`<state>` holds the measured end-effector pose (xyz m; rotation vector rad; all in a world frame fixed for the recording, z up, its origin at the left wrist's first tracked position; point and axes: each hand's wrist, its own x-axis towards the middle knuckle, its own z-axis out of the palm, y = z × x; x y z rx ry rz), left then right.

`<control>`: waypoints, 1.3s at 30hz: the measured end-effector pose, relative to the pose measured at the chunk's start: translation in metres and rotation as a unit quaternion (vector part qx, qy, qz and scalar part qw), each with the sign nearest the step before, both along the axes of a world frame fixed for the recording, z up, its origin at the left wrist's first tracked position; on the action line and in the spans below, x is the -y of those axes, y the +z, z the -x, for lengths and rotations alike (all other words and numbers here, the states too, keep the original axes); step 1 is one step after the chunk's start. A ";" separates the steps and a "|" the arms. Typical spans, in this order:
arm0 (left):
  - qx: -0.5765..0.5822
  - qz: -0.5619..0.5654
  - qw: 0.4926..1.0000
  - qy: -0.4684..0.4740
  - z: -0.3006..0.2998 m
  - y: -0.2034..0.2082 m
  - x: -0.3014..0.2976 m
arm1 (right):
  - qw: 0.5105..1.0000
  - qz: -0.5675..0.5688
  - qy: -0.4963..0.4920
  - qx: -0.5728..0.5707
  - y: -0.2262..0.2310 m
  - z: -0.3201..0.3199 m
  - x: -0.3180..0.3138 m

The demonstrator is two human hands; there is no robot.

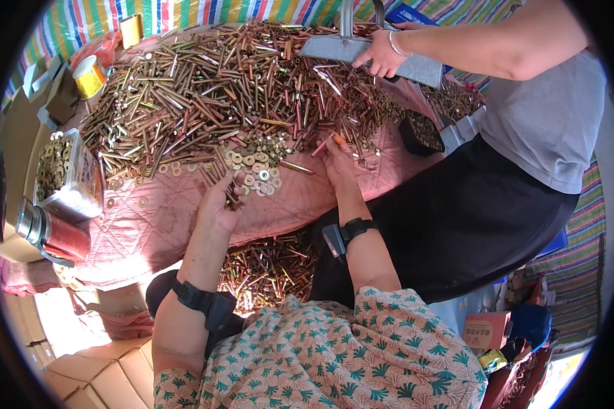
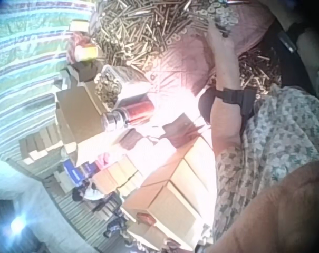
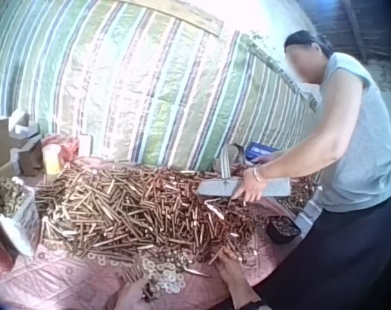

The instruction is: Assemble metal bolts, washers, and other hardware components.

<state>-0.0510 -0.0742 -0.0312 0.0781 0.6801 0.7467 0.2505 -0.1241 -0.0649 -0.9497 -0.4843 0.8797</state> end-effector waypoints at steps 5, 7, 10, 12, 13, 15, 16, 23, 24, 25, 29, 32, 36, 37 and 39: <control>-0.002 0.006 1.000 0.000 -0.001 -0.002 0.000 | 1.000 0.000 -0.010 -0.010 0.000 0.000 -0.002; 0.001 0.003 1.000 -0.002 -0.001 -0.004 -0.001 | 1.000 0.001 -0.012 -0.012 0.000 0.001 -0.003; 0.002 -0.001 1.000 -0.006 -0.002 -0.004 -0.001 | 1.000 0.001 -0.017 -0.013 0.000 0.000 -0.003; 0.004 -0.003 1.000 -0.009 -0.006 -0.002 0.000 | 1.000 -0.011 -0.019 -0.013 -0.002 -0.007 -0.001; -0.001 0.003 1.000 -0.008 -0.005 -0.001 0.000 | 1.000 -0.010 -0.017 -0.015 -0.002 -0.004 -0.002; -0.007 0.009 1.000 -0.005 -0.002 -0.001 0.000 | 1.000 -0.010 -0.009 -0.007 0.000 0.001 -0.004; -0.009 0.006 1.000 -0.005 -0.002 -0.001 0.000 | 1.000 -0.010 -0.008 -0.007 0.000 0.001 -0.003; -0.006 0.004 1.000 -0.007 -0.001 0.004 0.004 | 1.000 0.001 -0.014 -0.010 0.004 0.003 -0.001; -0.006 0.003 1.000 -0.008 -0.001 0.004 0.004 | 1.000 -0.001 -0.010 -0.007 0.004 0.003 -0.001; -0.004 0.002 1.000 -0.008 -0.001 0.003 0.004 | 1.000 -0.002 -0.011 -0.008 0.004 0.003 -0.001; 0.001 0.002 1.000 -0.005 -0.002 0.002 0.005 | 1.000 0.001 -0.018 -0.016 0.004 0.004 -0.002; -0.015 0.001 1.000 -0.012 -0.001 0.002 0.004 | 1.000 0.002 -0.021 -0.018 0.003 0.004 -0.003; -0.015 0.005 1.000 -0.015 -0.002 0.003 0.005 | 1.000 0.001 -0.020 -0.015 0.001 0.001 -0.003; -0.018 -0.003 1.000 -0.016 -0.001 0.003 0.005 | 1.000 0.001 -0.019 -0.016 0.001 0.002 -0.003; -0.022 -0.010 1.000 -0.016 0.001 0.002 0.005 | 1.000 0.004 -0.019 -0.013 0.001 0.004 -0.005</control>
